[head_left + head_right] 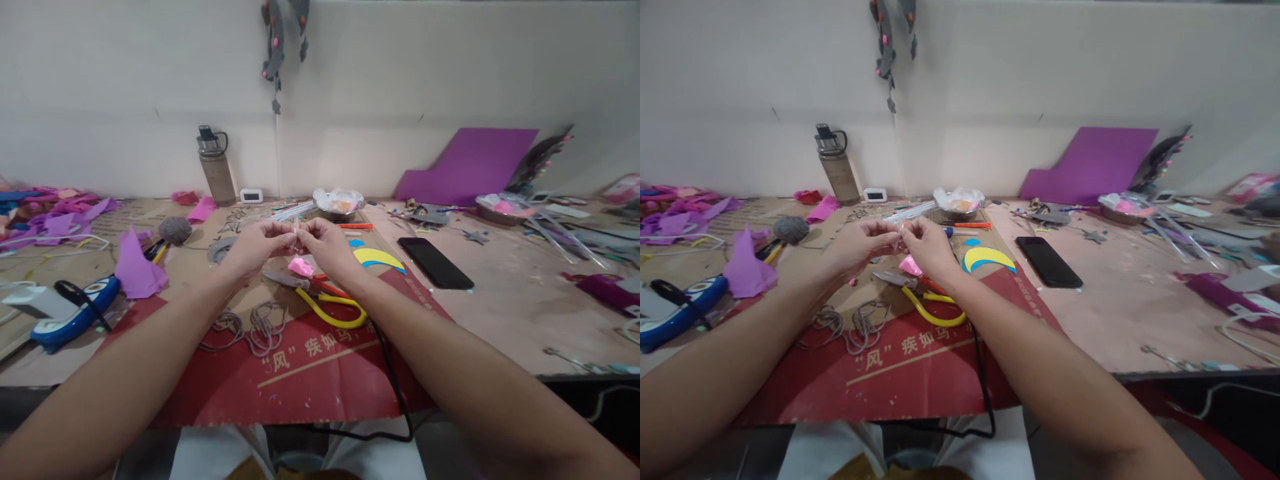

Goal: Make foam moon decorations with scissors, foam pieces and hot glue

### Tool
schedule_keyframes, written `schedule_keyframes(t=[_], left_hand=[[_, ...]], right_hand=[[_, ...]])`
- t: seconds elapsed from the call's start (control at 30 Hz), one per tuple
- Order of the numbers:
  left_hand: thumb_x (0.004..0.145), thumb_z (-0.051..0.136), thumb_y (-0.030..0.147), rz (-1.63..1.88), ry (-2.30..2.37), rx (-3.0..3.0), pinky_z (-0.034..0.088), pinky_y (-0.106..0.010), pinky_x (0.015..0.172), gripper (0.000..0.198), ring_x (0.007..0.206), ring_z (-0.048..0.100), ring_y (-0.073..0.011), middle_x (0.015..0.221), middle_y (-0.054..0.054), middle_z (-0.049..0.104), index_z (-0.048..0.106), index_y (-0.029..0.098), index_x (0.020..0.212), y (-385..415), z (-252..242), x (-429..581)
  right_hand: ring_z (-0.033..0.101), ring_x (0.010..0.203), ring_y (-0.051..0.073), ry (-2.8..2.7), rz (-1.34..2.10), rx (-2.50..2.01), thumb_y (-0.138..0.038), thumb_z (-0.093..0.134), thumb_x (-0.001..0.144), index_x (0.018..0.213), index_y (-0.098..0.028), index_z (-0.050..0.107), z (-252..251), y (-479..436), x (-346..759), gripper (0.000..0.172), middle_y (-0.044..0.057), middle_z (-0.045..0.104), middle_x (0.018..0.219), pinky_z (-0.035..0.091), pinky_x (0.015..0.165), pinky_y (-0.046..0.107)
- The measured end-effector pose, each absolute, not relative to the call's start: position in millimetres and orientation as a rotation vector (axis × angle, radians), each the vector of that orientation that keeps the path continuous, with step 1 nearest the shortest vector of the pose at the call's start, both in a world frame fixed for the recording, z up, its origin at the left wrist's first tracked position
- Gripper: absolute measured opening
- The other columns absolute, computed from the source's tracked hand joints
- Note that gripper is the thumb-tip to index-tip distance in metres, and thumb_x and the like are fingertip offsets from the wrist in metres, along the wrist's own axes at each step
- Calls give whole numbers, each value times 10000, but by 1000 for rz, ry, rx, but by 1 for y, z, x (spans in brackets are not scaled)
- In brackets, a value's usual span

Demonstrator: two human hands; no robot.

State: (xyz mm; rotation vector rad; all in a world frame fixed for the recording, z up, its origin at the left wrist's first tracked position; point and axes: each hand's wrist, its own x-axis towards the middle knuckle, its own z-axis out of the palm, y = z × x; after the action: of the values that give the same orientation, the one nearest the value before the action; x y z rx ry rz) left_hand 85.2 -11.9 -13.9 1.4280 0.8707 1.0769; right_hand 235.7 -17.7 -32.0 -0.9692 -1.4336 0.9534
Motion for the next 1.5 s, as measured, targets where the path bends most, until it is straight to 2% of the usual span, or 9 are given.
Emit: schedule_keyframes(t=[0.2, 0.33, 0.43, 0.6, 0.77, 1.23, 1.37, 1.5], left_hand=[[678, 776, 268, 1057, 944, 1436, 550, -310, 740, 149, 678, 647, -135, 733, -46, 687, 695, 152, 724, -12, -12, 85], [664, 788, 301, 1081, 969, 1453, 559, -328, 733, 189, 664, 659, -148, 712, -52, 692, 691, 145, 709, -9, -14, 82], [652, 799, 332, 1132, 952, 1460, 562, -324, 706, 232, 623, 648, -140, 691, -39, 682, 684, 139, 709, -8, -16, 81], [677, 780, 357, 1156, 945, 1476, 561, -311, 674, 248, 592, 633, -128, 674, -38, 674, 663, 139, 689, -9, -15, 82], [697, 757, 315, 1197, 1026, 1499, 562, -314, 628, 218, 565, 624, -133, 637, -35, 661, 619, 147, 679, -10, -13, 83], [713, 734, 237, 962, 1061, 1548, 572, -294, 669, 87, 636, 672, -151, 705, -80, 712, 706, 155, 707, -8, -12, 80], [709, 707, 198, 977, 1100, 1557, 571, -292, 627, 86, 598, 671, -159, 648, -77, 698, 671, 155, 643, -9, -10, 80], [693, 671, 151, 1056, 1177, 1541, 532, -257, 528, 135, 518, 632, -144, 566, -57, 657, 610, 160, 572, -11, -7, 82]], right_hand=[[558, 617, 105, -1462, 1004, -936, -233, 529, 838, 715, -195, 479, -33, -17, 234, 139, -18, 579, 657, 508, 653, 277], [566, 623, 102, -1466, 1023, -919, -285, 524, 864, 748, -205, 461, -32, -18, 233, 154, -25, 571, 671, 508, 650, 270], [567, 630, 101, -1489, 1054, -912, -320, 599, 823, 790, -208, 476, -31, -21, 233, 170, -26, 581, 713, 503, 628, 261], [545, 579, 85, -1411, 1182, -918, -247, 573, 814, 705, -178, 523, -30, -22, 235, 138, -17, 568, 671, 502, 614, 260], [570, 574, 98, -1279, 1218, -970, -236, 585, 799, 710, -179, 522, -29, -22, 235, 123, -18, 582, 637, 520, 607, 265], [548, 572, 117, -1516, 894, -1074, -267, 576, 811, 678, -171, 596, -33, -21, 237, 165, 9, 613, 624, 447, 575, 263], [546, 621, 126, -1610, 712, -1120, -310, 560, 824, 714, -175, 595, -35, -22, 236, 177, 13, 623, 659, 418, 590, 262], [522, 619, 122, -1612, 570, -1201, -292, 546, 815, 689, -186, 521, -30, -28, 233, 167, -3, 587, 646, 373, 574, 253]])
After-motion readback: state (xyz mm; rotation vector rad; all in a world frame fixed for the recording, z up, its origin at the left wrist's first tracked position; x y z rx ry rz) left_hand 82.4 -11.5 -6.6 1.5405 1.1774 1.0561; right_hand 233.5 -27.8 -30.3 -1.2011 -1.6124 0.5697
